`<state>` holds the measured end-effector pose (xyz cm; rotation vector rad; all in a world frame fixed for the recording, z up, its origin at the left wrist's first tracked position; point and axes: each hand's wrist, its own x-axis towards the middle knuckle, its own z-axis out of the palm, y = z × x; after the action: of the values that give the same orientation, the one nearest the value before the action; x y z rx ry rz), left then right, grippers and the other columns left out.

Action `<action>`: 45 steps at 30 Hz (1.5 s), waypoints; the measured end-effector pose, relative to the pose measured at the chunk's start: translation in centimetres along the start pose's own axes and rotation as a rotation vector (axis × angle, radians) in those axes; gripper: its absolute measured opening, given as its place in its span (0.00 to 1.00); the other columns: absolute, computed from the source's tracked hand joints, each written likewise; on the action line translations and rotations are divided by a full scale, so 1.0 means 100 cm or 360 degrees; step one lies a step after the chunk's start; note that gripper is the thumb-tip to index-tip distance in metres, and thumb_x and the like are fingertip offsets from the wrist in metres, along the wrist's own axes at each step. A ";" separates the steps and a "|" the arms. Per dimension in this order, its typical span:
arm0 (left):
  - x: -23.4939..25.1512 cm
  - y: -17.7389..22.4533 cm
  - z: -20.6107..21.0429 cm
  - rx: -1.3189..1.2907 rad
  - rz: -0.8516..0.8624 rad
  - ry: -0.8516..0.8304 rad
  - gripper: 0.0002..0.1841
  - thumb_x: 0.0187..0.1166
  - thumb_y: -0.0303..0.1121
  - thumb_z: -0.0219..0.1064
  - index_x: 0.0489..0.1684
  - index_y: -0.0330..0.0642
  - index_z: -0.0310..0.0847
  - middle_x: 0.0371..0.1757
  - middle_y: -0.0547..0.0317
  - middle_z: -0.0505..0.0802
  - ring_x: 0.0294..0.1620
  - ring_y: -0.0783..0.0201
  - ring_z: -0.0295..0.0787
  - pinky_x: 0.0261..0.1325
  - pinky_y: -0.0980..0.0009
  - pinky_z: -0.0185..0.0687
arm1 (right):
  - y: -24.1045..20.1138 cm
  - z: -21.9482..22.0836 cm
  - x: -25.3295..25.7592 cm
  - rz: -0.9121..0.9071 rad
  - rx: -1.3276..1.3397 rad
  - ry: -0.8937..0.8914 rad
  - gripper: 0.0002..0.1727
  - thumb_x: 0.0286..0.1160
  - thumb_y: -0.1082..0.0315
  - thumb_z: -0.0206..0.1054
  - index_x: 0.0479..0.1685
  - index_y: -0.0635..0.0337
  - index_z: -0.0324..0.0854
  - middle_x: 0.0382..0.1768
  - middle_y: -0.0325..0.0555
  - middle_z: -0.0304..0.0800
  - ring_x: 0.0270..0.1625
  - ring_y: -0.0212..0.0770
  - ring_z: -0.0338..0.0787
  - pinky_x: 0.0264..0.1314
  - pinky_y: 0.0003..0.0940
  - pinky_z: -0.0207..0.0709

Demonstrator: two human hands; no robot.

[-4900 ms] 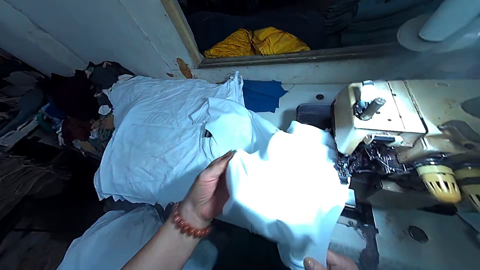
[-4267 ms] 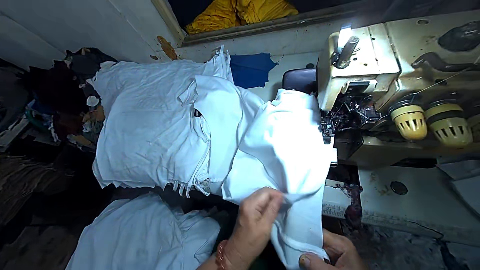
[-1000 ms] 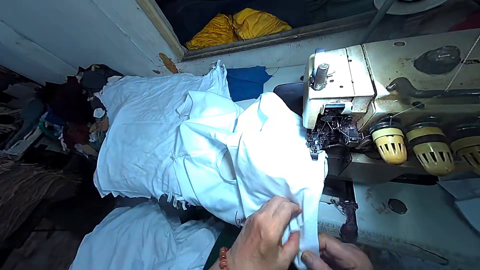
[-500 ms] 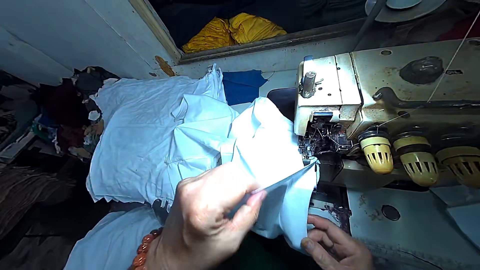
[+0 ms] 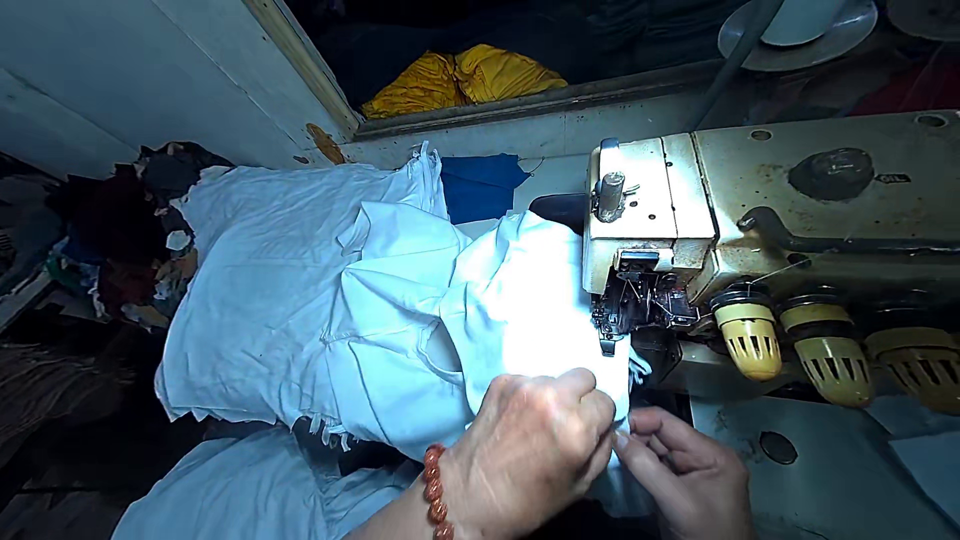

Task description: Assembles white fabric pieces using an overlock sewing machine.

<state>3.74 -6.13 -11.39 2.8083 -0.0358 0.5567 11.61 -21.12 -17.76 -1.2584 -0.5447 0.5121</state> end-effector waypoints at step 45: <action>0.007 -0.024 0.016 0.0162 -0.0069 0.0412 0.10 0.74 0.33 0.68 0.27 0.49 0.96 0.42 0.66 0.99 0.49 0.69 0.95 0.86 0.40 0.60 | 0.004 0.045 0.002 0.0071 0.0203 -0.0229 0.08 0.71 0.84 0.63 0.34 0.64 0.85 0.26 0.31 0.92 0.28 0.23 0.91 0.34 0.22 0.89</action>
<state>5.14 -4.23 -13.20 2.8012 0.1086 0.9306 8.88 -17.57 -17.18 -1.1195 -0.5964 0.6684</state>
